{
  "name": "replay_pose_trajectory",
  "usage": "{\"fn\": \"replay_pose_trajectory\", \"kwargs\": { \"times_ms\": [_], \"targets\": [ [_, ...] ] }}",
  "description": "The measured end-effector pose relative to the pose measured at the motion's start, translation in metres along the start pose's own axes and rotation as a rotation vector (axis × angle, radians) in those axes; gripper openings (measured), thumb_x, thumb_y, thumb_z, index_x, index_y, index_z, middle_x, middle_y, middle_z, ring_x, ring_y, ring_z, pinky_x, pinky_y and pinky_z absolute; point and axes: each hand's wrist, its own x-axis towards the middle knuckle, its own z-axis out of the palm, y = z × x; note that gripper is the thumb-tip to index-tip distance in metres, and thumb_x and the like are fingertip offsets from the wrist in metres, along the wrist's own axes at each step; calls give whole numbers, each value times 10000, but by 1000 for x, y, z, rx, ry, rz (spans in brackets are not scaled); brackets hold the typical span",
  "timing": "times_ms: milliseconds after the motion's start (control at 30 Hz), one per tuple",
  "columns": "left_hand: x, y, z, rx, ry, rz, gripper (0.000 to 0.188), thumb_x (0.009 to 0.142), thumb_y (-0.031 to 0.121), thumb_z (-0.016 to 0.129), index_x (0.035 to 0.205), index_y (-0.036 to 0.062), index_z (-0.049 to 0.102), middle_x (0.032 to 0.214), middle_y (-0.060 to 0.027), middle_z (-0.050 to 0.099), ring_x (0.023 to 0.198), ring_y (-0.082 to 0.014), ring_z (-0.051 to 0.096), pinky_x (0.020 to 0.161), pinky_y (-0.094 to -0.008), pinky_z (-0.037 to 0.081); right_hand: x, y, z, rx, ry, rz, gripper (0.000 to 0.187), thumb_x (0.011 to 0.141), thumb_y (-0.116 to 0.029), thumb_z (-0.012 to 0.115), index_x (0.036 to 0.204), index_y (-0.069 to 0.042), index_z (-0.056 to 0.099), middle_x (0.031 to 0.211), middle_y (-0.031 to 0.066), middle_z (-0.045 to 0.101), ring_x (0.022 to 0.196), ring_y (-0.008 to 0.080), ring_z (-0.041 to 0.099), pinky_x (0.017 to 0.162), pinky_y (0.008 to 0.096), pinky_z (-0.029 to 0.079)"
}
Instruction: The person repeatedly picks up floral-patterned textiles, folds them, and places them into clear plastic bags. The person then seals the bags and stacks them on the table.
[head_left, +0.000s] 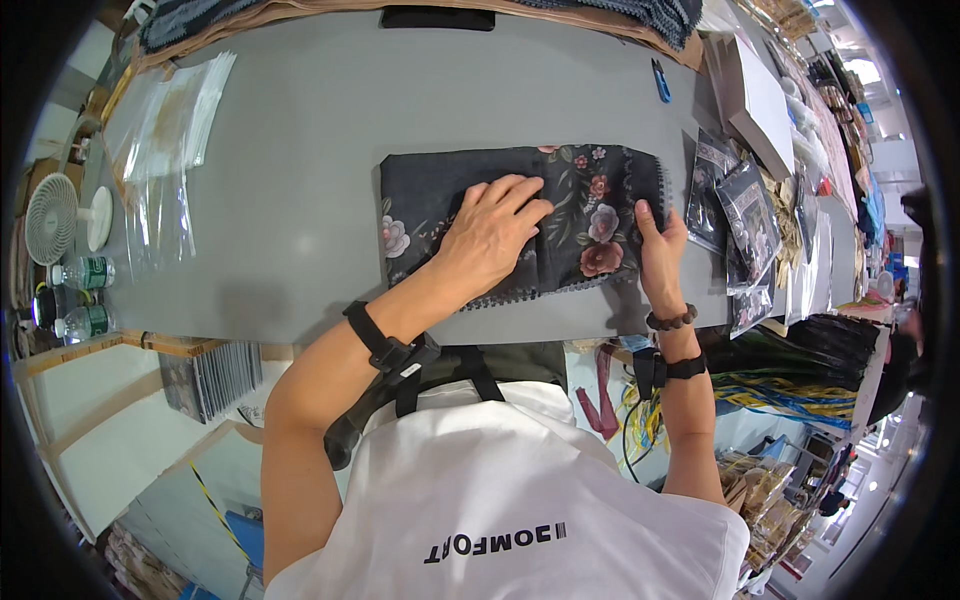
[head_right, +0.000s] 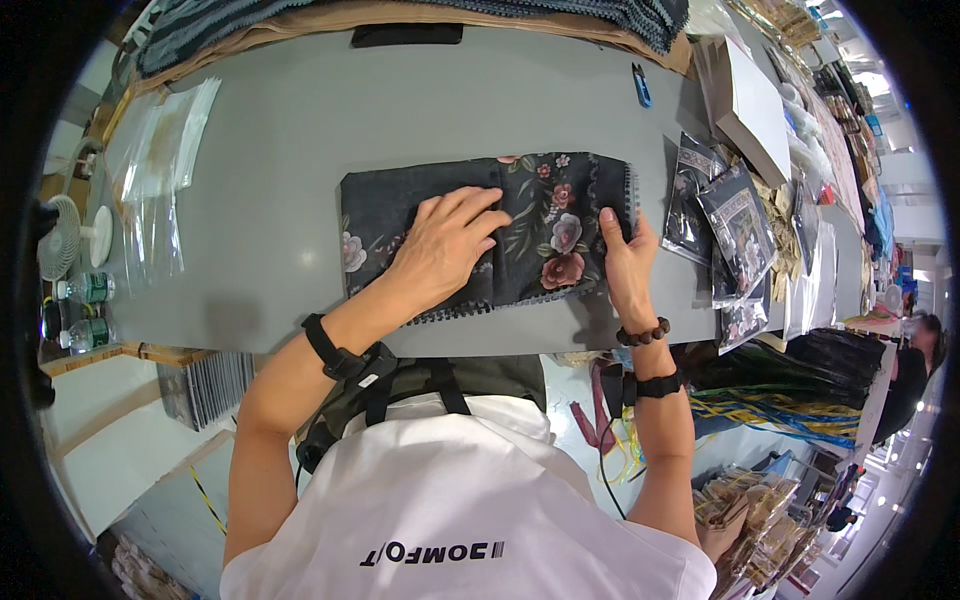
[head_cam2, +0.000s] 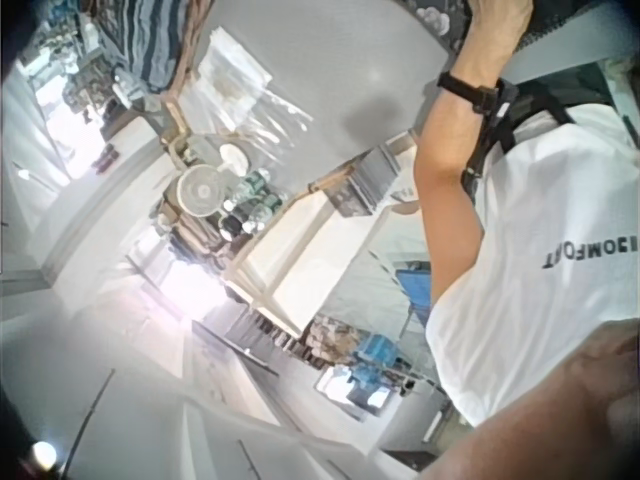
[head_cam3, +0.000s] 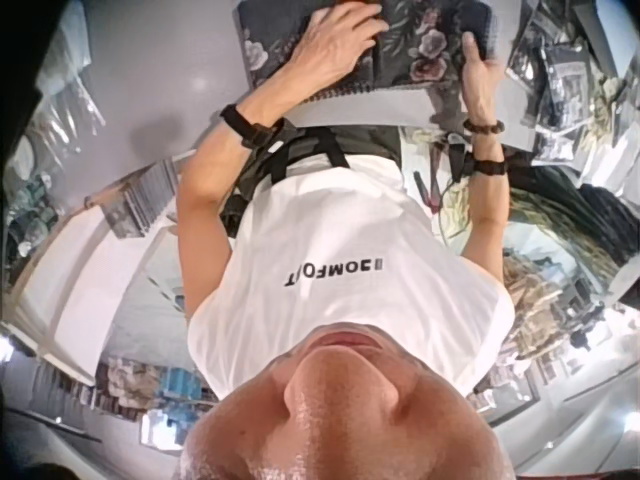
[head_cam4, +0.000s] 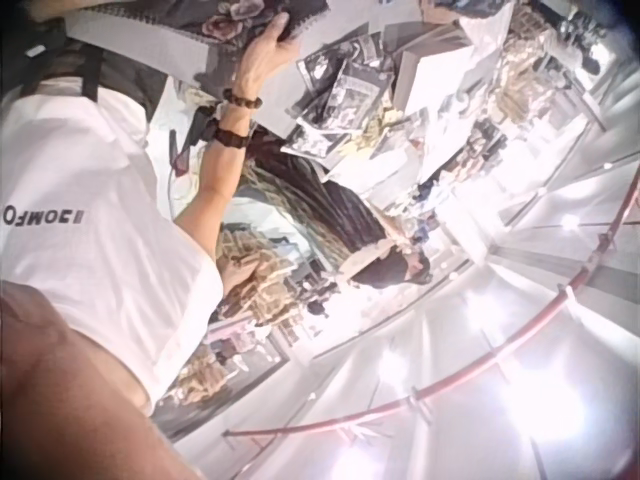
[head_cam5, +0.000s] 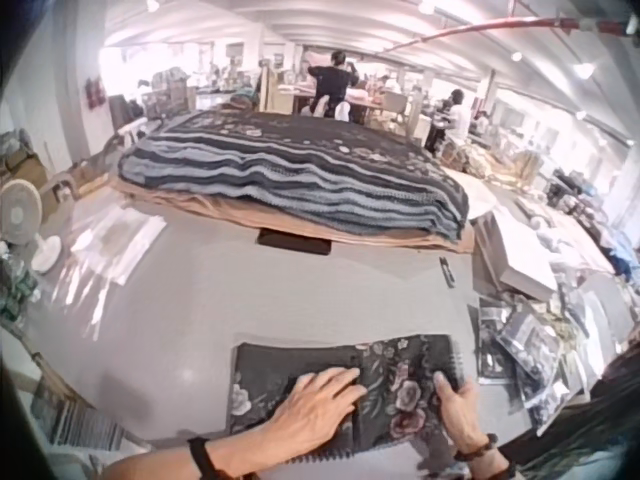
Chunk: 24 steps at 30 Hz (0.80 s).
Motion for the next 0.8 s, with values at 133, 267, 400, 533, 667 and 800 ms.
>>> {"fn": "replay_pose_trajectory", "kwargs": {
  "times_ms": [133, 267, 400, 533, 667, 800],
  "targets": [
    [-6, 0, -4, -185, -6, -121, 478, 979, 55, 596, 1449, 29, 511, 1528, -168, 512, 1424, -368, 468, 1142, -484, 385, -15, -60, 29, 132, -160, -121, 233, 1030, -135, 681, 1211, 12, 689, 1105, 17, 730, 943, 81, 631, 847, 241, 521],
    [-30, -2, -41, -365, 146, -365, 384, 1080, 176, 503, 1417, -2, 546, 1357, -181, 645, 1199, -317, 656, 988, -395, 541, -38, -105, 77, -106, -529, -153, 323, 1030, -135, 678, 1328, -17, 646, 1090, 46, 724, 937, 94, 634, 821, 268, 542],
    [-74, -12, -78, -852, 403, -671, 527, 1096, 354, 507, 1407, -69, 544, 1006, -124, 731, 862, -189, 702, 787, -322, 561, -56, -108, 126, 137, -1022, 119, 401, 1038, -153, 655, 1420, -46, 596, 1285, 113, 683, 1082, 178, 685, 896, 337, 575],
    [-96, -23, -76, -458, 231, -854, 570, 949, 97, 697, 1471, -10, 495, 832, -72, 636, 697, -141, 607, 665, -319, 516, -37, -90, 149, -258, -1070, -461, 341, 1004, -130, 669, 1333, -43, 656, 1394, 162, 628, 1181, 320, 672, 1033, 420, 543],
    [-101, -24, -71, -481, 321, -737, 652, 895, 19, 626, 1517, 90, 446, 786, -110, 595, 671, -202, 610, 674, -344, 522, -24, -61, 181, -623, -850, -914, 426, 970, -192, 682, 1371, -60, 629, 1484, 171, 555, 1372, 369, 524, 1192, 541, 351],
    [-113, -47, -95, -331, 292, -665, 455, 931, 53, 634, 1385, 87, 606, 819, -118, 654, 735, -215, 650, 701, -342, 530, -35, -44, 199, -788, -864, -952, 541, 990, -360, 641, 1445, -76, 569, 1545, 184, 483, 1456, 376, 422, 1236, 560, 251]
  ]
}}
